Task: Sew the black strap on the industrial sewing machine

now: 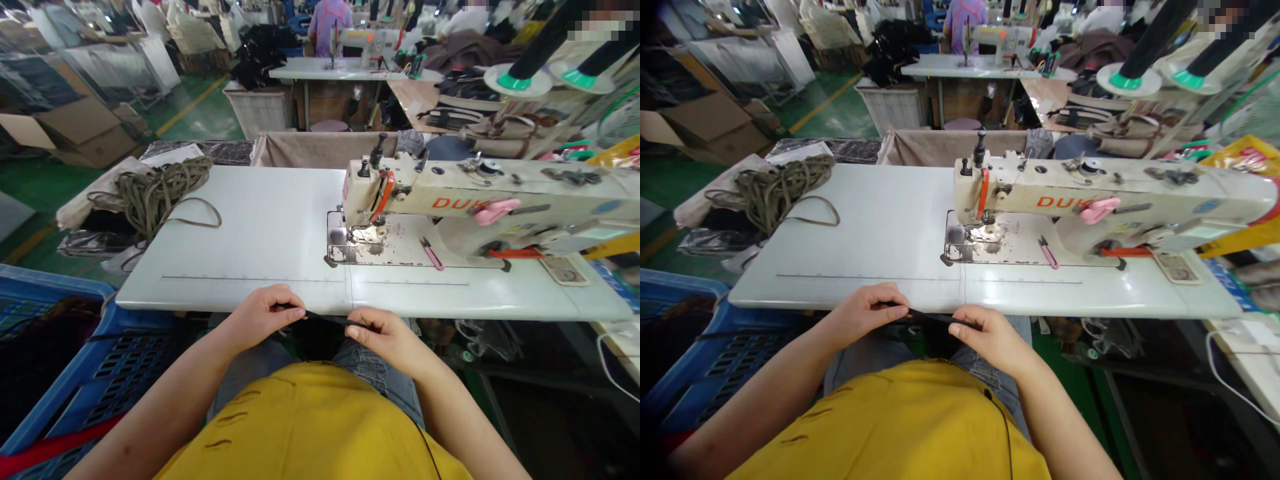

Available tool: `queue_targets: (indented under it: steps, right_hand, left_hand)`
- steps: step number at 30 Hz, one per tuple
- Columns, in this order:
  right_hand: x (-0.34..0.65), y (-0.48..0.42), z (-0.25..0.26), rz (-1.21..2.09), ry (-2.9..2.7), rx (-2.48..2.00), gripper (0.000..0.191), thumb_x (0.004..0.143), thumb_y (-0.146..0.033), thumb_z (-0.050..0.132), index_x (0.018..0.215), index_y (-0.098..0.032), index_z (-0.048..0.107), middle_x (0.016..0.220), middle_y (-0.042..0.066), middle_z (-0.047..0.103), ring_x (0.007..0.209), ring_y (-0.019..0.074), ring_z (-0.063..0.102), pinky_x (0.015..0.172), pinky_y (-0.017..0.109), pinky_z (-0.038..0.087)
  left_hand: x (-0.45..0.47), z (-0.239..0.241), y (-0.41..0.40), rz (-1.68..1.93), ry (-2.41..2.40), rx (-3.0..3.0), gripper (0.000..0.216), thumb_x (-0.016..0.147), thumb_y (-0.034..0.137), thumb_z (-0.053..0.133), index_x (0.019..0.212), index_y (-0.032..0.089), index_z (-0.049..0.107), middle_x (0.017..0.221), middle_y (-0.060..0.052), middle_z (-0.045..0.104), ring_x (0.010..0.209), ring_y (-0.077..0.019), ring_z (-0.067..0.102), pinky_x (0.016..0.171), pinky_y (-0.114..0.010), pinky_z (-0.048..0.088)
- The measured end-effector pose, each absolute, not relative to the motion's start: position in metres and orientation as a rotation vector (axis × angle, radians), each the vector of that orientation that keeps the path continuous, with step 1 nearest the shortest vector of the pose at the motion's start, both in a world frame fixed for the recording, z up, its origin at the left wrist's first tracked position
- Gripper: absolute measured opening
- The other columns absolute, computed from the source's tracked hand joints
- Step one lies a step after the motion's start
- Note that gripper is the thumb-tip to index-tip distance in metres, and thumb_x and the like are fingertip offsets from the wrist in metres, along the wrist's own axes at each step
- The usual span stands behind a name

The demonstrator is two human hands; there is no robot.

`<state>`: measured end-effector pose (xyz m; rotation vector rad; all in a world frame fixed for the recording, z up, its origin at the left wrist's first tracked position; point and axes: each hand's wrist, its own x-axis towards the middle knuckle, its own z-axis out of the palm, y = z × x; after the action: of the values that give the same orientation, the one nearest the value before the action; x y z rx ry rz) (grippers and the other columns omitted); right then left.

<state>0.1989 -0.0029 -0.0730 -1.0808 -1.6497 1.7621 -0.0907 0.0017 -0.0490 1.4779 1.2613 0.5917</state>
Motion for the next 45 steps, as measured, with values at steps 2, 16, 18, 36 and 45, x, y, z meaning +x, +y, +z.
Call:
queue_targets:
  steps: [2,16,18,36,45]
  right_hand:
    - [0.207,-0.002,-0.073,1.703,-1.651,-1.119,0.045,0.091,-0.061,0.071,0.077,-0.018,0.069,0.073,0.001,0.06,0.072,0.0149,0.051,0.066,0.026,0.038]
    - [0.24,-0.005,-0.069,1.674,-1.627,-1.215,0.043,0.091,-0.059,0.072,0.075,-0.019,0.074,0.066,0.001,0.057,0.061,0.0136,0.045,0.057,0.028,0.035]
    - [0.242,-0.005,-0.064,1.636,-1.724,-1.195,0.039,0.092,-0.056,0.071,0.078,-0.02,0.076,0.075,0.003,0.064,0.069,0.0169,0.054,0.064,0.03,0.042]
    - [0.209,-0.01,-0.064,0.949,-1.985,-1.338,0.015,0.095,-0.021,0.062,0.109,-0.023,0.067,0.107,0.006,0.072,0.097,0.0214,0.068,0.086,0.037,0.055]
    - [0.18,-0.024,-0.045,0.677,-2.104,-1.032,0.024,0.098,-0.012,0.062,0.117,-0.023,0.053,0.105,0.005,0.067,0.098,0.0203,0.064,0.087,0.036,0.055]
  left_hand:
    - [-0.087,-0.052,0.003,0.614,1.284,1.534,0.026,0.084,0.042,0.072,0.082,0.018,0.081,0.074,-0.003,0.065,0.068,-0.0163,0.055,0.063,-0.028,0.039]
    - [-0.065,-0.069,-0.008,0.61,1.367,2.365,0.029,0.107,0.029,0.048,0.103,0.021,0.075,0.09,-0.006,0.066,0.085,-0.0193,0.063,0.08,-0.031,0.048]
    - [-0.062,-0.068,-0.01,0.682,1.344,2.344,0.026,0.105,0.025,0.049,0.107,0.021,0.074,0.095,-0.007,0.069,0.088,-0.0191,0.065,0.083,-0.031,0.05]
    - [-0.048,-0.057,-0.008,0.564,0.963,1.03,0.021,0.08,0.034,0.077,0.088,0.015,0.073,0.083,-0.001,0.07,0.079,-0.0148,0.06,0.077,-0.027,0.044]
    - [-0.047,-0.062,-0.006,0.584,0.986,1.133,0.023,0.082,0.035,0.076,0.093,0.015,0.078,0.092,-0.005,0.075,0.088,-0.0195,0.063,0.083,-0.031,0.049]
